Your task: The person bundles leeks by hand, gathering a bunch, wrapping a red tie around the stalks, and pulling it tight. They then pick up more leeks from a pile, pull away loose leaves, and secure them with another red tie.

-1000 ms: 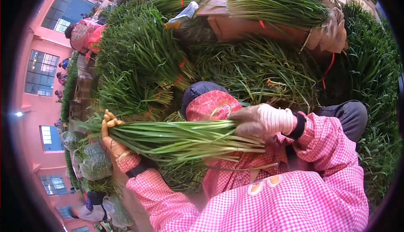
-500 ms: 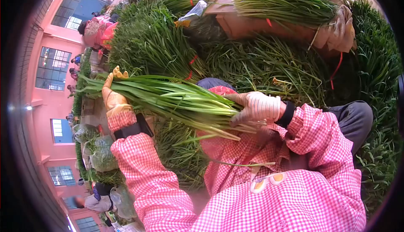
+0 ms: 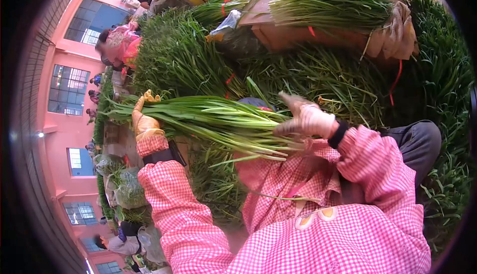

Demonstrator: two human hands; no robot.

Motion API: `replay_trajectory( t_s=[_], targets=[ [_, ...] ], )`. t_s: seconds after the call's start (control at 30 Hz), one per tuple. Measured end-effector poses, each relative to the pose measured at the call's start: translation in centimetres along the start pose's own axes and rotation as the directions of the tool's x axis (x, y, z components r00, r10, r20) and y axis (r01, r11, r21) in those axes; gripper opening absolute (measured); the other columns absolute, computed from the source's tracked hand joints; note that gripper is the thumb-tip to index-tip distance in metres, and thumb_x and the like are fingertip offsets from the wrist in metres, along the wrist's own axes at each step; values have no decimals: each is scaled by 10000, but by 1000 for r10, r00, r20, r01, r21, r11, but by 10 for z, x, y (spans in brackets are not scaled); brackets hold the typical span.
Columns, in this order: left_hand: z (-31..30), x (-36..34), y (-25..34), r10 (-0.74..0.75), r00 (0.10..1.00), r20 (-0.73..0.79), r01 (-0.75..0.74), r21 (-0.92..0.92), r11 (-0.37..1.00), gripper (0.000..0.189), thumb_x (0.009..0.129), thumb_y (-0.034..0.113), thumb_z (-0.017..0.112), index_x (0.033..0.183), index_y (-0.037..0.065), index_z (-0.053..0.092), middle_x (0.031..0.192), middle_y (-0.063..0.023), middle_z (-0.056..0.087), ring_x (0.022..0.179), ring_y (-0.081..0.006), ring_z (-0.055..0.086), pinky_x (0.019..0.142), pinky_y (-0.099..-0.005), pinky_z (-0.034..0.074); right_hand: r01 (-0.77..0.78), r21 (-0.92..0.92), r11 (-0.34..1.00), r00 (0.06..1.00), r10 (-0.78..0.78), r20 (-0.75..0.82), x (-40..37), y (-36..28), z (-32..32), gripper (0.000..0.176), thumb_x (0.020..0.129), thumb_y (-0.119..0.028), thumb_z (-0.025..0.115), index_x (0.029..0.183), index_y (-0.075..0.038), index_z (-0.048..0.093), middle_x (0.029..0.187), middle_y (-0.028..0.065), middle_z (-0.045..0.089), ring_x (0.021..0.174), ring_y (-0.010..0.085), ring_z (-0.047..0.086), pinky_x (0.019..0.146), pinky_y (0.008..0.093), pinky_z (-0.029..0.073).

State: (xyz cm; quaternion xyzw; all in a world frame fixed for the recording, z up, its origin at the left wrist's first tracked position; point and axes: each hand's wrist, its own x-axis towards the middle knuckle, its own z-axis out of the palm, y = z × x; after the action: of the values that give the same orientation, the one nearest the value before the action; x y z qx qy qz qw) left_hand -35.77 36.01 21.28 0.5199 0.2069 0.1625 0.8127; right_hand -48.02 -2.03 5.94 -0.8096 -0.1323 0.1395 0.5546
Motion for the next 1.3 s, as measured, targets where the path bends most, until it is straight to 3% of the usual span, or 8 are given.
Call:
replay_trajectory(
  t_s=[0.13, 0.43, 0.57, 0.67, 0.8, 0.97, 1.13, 1.3],
  targets=[
    [-6, -3, 1, 9, 1000, 21, -9, 18, 1000, 186, 823, 139, 604, 935, -6, 637, 917, -96, 655, 789, -212, 616, 798, -360, 529, -171, 565, 807, 977, 67, 200, -2, 6, 24, 1068, 653, -533, 745, 1389, 50, 234, 1318, 196, 460, 1234, 258, 427, 1011, 300, 327],
    [2, -7, -7, 59, 996, 63, -56, -45, 997, 180, 842, 98, 581, 981, -16, 597, 973, -121, 651, 814, -181, 625, 860, -361, 507, 103, -412, 905, 988, -142, -65, -8, -45, 60, 989, 589, -440, 757, 1320, 43, 295, 1082, 248, 568, 980, 364, 578, 857, 428, 442],
    [71, -33, 0, 102, 953, 286, -102, -14, 995, 158, 859, 52, 553, 983, -44, 578, 915, -114, 647, 793, -174, 634, 910, -378, 482, 69, -305, 950, 986, -112, -127, 4, -39, 59, 866, 613, -342, 753, 1305, -13, 348, 1006, 228, 597, 938, 364, 588, 815, 414, 462],
    [124, -22, 7, 95, 860, 502, -184, 131, 974, 141, 850, 60, 557, 945, -39, 587, 878, -140, 642, 788, -208, 634, 926, -403, 482, 278, 280, 919, 959, -248, -140, 27, -12, 60, 781, 627, -234, 747, 1296, -69, 380, 1013, 179, 598, 919, 284, 590, 787, 366, 470],
    [223, -25, 19, -18, 954, 298, 39, -67, 997, 210, 794, 71, 602, 981, -26, 614, 990, -178, 635, 897, -302, 623, 866, -486, 507, 120, 801, 586, 988, -152, -37, 18, -41, -2, 727, 662, 42, 704, 1308, -63, 387, 1108, 10, 554, 988, 102, 502, 877, 265, 421],
    [287, -14, 20, -116, 915, 387, 123, 9, 992, 212, 790, 32, 605, 989, -40, 591, 955, -169, 640, 891, -332, 612, 840, -518, 505, 173, 648, 742, 972, -237, 12, 23, -42, -64, 585, 619, -77, 760, 1149, -10, 522, 950, 37, 620, 852, 109, 559, 768, 251, 466],
    [291, -30, -55, -259, 919, 297, 181, 267, 947, 307, 752, 119, 698, 986, -37, 574, 931, -185, 642, 813, -363, 627, 821, -515, 505, -265, 947, 184, 925, -230, 303, -7, -1, -48, 469, 677, -73, 741, 1106, -19, 557, 930, 76, 634, 756, 149, 619, 679, 265, 524],
    [240, -29, -120, -443, 709, 549, 265, 374, 889, 622, 781, 396, 691, 1237, 29, 479, 1193, -152, 565, 1062, -282, 562, 934, -474, 430, -397, 905, 154, 904, -108, 414, -25, 37, -41, 345, 706, -90, 738, 1012, -19, 595, 845, 68, 648, 692, 144, 622, 633, 260, 524]
  ],
)
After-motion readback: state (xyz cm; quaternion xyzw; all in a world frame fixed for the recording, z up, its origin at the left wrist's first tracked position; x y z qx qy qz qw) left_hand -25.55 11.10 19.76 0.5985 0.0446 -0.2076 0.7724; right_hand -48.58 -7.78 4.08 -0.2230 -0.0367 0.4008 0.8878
